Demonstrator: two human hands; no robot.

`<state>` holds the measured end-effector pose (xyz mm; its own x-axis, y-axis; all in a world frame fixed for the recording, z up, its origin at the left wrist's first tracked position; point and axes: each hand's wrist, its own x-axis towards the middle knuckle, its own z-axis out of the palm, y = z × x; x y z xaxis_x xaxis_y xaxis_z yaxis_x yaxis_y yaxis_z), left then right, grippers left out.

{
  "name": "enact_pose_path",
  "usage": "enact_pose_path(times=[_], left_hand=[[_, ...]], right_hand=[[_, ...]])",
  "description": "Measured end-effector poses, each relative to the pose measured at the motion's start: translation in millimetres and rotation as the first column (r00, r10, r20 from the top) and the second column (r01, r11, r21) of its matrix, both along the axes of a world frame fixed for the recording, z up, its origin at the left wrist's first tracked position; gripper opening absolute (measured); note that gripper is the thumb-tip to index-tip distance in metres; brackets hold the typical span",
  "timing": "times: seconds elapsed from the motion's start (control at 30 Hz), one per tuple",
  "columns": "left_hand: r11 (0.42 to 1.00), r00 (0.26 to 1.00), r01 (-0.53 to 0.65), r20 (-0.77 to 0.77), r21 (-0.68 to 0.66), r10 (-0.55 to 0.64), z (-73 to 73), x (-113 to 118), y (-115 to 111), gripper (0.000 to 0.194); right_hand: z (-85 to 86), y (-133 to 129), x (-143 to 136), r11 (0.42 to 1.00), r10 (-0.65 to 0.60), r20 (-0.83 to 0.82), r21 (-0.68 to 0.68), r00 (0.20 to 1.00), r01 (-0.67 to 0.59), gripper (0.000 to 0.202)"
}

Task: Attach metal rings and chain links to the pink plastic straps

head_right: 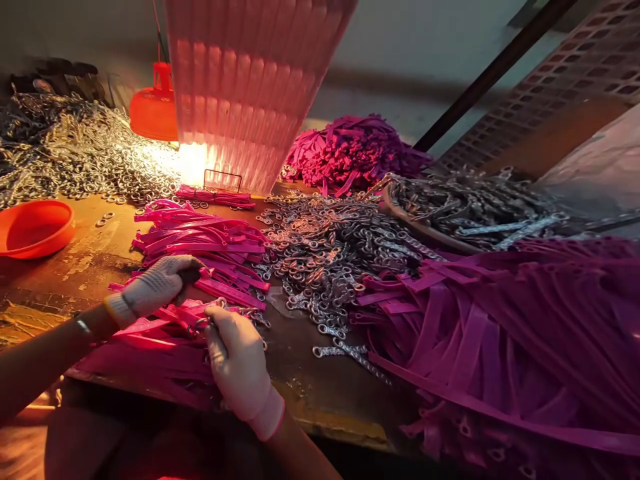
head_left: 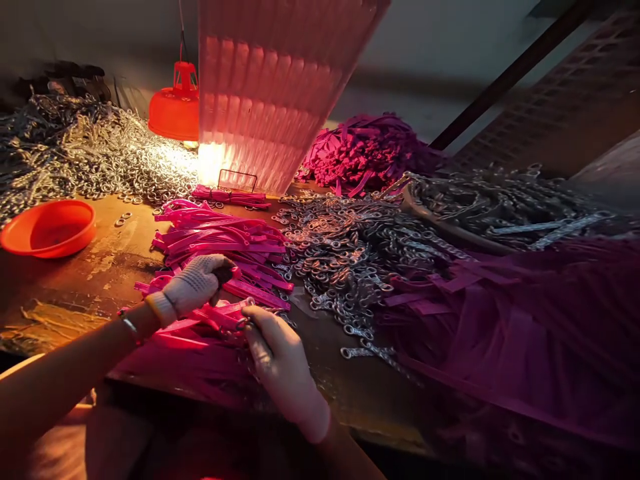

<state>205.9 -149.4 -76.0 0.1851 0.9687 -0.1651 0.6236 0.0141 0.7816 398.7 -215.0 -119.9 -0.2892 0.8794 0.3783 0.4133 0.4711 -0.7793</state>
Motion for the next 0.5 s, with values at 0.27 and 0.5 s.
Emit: enact_pose_path(times=[0.27, 0.5], left_hand=[[0.974, 0.848, -0.085, 0.498, -0.211, 0.182, 5.0, -22, -76, 0.035], [0.999, 0.935, -0.036, 0.354, 0.015, 0.028, -9.7, -14, -83, 0.016]], right_hand=[[22.5, 12, -22, 0.975, 0.011, 0.231, 0.214, 0.973, -0.062, 0.024], [20.0, 3, -33, 0.847, -0.258, 0.613, 0.515, 0.747, -0.129, 0.017]])
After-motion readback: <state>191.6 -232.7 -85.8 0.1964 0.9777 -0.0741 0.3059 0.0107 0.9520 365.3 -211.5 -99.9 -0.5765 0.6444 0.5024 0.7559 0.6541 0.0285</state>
